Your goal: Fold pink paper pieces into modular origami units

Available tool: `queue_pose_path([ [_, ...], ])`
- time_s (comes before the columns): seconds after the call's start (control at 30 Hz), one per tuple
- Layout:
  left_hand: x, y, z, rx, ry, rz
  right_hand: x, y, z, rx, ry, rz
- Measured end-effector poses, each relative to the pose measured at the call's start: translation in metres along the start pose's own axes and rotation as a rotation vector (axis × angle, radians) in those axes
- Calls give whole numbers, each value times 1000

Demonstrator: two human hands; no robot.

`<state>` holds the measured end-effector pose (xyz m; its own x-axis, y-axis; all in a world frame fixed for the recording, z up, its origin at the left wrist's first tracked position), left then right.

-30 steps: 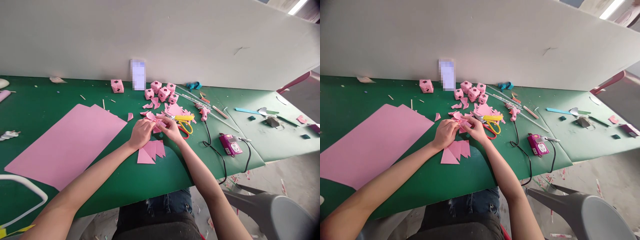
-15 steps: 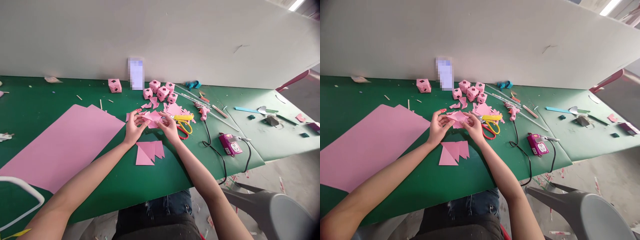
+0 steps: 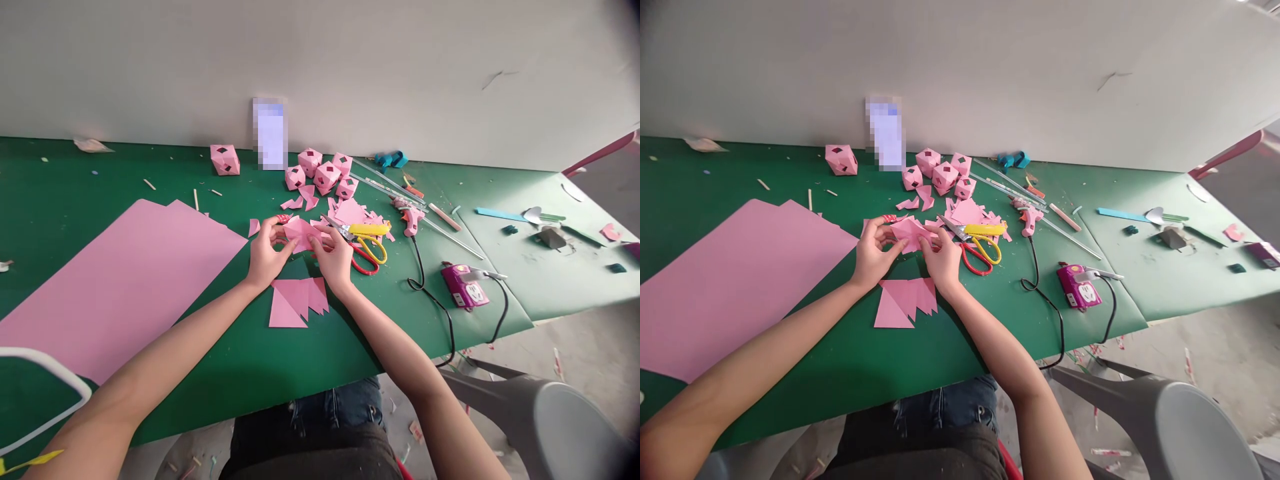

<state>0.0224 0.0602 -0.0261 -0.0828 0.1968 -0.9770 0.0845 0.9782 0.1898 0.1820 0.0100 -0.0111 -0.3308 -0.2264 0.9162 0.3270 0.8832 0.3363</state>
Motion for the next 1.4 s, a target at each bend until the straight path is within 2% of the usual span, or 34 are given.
queue_pose_path([
  [0.17,-5,-3,-3,-84,31,105,-1,-2,2,6,3,14],
  [0.37,-15,-8,-3,-85,179,205,0,-4,4,124,-242,-216],
  [0.47,-19,-10,-3,-73,230,241,2,-5,6,179,-284,-265],
  [0.73,-23,-13,1,84,249,267,0,-3,5,167,-164,-191],
  [0.9,-16,-9,4,103,254,264,0,2,0,89,-46,-108],
  [1.03,-13,-8,6,156,242,215,2,3,-2,99,59,-67],
  [1.23,-17,-11,6,136,194,202,0,2,-1,111,40,-75],
  [1.4,-13,-7,3,109,168,90,0,0,0,119,-15,-76],
])
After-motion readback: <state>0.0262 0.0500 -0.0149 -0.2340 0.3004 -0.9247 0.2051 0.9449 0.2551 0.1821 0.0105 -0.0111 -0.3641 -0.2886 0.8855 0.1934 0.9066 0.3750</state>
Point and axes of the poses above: each hand's wrist, its own y-axis towards the middle knuckle, its own z-axis out of the palm, x = y × z, the point moved 2 cm from there along y, towards the middle knuckle, and after that the axes turned 12 degrees about -z, right-handed, at the moved point
